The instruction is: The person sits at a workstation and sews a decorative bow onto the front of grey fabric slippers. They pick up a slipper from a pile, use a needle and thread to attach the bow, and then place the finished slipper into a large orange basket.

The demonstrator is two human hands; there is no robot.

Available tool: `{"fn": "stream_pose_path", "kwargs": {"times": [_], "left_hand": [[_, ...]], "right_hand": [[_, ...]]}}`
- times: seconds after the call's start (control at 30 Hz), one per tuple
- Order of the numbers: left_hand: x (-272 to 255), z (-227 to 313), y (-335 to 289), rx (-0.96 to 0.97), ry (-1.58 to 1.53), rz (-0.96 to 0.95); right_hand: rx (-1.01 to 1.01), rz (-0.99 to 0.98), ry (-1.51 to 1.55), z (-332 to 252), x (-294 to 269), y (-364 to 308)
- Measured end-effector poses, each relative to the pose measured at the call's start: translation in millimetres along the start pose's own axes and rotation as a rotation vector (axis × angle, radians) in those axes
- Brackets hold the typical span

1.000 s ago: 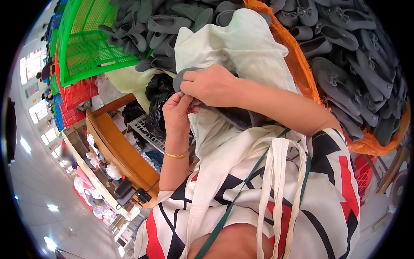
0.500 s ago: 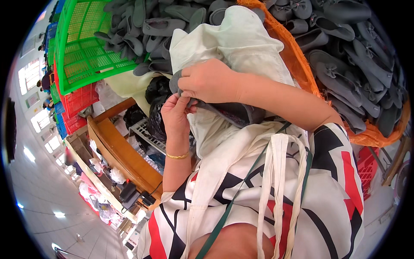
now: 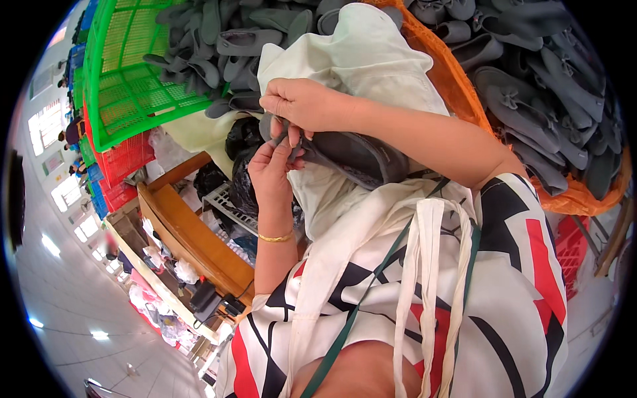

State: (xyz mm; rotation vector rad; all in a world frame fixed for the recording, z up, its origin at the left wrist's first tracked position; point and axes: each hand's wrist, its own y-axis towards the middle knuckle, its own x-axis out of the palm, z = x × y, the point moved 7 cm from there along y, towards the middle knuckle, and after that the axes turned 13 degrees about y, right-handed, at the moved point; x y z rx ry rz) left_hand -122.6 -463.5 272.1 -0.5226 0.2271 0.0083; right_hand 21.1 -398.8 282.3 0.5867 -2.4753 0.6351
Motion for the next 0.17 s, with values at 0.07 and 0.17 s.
{"fn": "stream_pose_path", "kwargs": {"times": [0.07,0.17], "left_hand": [[2.9,1.0,2.9,0.002,0.015,-0.005],[0.1,-5.5,5.4,0.009,0.051,-0.014]], "right_hand": [[-0.007,-0.025,-0.041,-0.2,-1.7,-2.2],[-0.101,-0.093,0.031,-6.2,-3.6,-6.5]]}}
